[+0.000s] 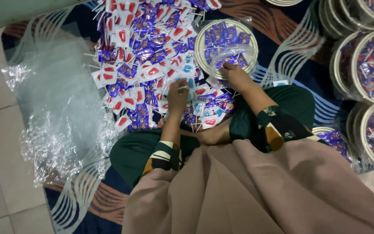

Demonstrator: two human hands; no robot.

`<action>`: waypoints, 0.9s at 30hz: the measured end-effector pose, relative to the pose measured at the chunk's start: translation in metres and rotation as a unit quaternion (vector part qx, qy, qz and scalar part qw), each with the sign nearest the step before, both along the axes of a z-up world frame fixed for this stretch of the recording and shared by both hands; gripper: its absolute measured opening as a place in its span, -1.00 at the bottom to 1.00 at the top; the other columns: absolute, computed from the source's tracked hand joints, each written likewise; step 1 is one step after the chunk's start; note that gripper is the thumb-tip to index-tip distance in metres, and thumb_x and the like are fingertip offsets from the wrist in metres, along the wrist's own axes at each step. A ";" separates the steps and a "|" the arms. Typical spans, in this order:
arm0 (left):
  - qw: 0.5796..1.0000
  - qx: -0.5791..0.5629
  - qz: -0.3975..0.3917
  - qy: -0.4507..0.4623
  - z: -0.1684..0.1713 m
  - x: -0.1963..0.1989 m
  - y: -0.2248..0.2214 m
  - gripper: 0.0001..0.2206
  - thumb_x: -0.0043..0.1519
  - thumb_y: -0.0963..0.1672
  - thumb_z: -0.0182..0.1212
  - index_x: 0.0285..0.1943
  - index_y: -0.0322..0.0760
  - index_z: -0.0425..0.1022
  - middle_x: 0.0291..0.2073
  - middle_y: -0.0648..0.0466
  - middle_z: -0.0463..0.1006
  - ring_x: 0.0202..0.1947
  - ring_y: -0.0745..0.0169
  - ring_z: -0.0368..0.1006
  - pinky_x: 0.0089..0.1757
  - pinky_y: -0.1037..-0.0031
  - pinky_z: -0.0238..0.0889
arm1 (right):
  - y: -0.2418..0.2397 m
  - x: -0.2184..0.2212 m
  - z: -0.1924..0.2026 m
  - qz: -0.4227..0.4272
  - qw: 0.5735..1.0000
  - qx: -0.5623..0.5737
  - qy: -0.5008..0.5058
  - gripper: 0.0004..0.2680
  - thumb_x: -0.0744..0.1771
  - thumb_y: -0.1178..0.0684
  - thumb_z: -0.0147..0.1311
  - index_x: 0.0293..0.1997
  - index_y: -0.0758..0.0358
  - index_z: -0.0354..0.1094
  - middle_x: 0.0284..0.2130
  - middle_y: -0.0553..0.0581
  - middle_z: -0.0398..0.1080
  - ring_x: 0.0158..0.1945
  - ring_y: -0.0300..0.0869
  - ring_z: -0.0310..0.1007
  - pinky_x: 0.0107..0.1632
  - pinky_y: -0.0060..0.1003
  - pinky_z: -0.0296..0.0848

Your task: A person sitting on the floor packages small snack packets into a plastic bag that contains a plate.

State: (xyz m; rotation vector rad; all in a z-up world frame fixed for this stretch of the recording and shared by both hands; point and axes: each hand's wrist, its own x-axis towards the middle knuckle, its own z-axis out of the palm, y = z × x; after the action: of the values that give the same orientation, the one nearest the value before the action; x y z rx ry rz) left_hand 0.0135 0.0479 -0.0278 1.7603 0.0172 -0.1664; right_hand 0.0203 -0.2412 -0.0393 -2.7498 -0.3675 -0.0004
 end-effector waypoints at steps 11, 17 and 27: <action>0.970 0.165 0.175 -0.044 -0.049 0.028 0.062 -0.66 0.07 -0.23 0.23 0.02 -0.01 0.59 -0.21 0.10 0.63 -0.24 0.21 0.56 -0.11 0.42 0.46 | 0.018 -0.017 0.066 -0.044 0.991 0.126 0.020 -0.69 0.28 0.18 0.21 0.16 0.29 0.48 -0.02 0.41 0.49 0.08 0.33 0.46 0.12 0.15 0.44; 0.920 0.362 0.143 -0.049 -0.079 0.026 0.063 -0.65 -0.01 -0.25 0.30 -0.03 -0.10 0.59 -0.18 0.05 0.51 -0.10 0.00 0.49 -0.07 0.20 0.45 | -0.024 -0.006 0.012 -0.064 0.985 0.126 -0.098 -0.77 0.38 0.27 0.08 0.09 0.09 0.56 -0.22 0.10 0.55 -0.10 0.06 0.57 -0.01 -0.10 0.51; 0.835 0.477 0.214 -0.172 -0.041 -0.009 0.036 -0.74 0.06 -0.16 0.23 -0.08 -0.25 0.37 -0.24 -0.07 0.42 -0.23 -0.20 0.50 -0.38 0.15 0.53 | -0.007 -0.018 0.039 -0.033 0.978 0.178 -0.102 -0.81 0.35 0.30 0.13 0.02 0.20 0.56 -0.29 0.26 0.54 -0.17 0.18 0.55 -0.08 0.04 0.51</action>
State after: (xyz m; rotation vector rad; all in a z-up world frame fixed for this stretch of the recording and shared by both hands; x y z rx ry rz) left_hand 0.0046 0.0842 -0.0686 2.7034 0.2722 0.5967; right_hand 0.0025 -0.2477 -0.0005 -2.4092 -0.2962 -0.3351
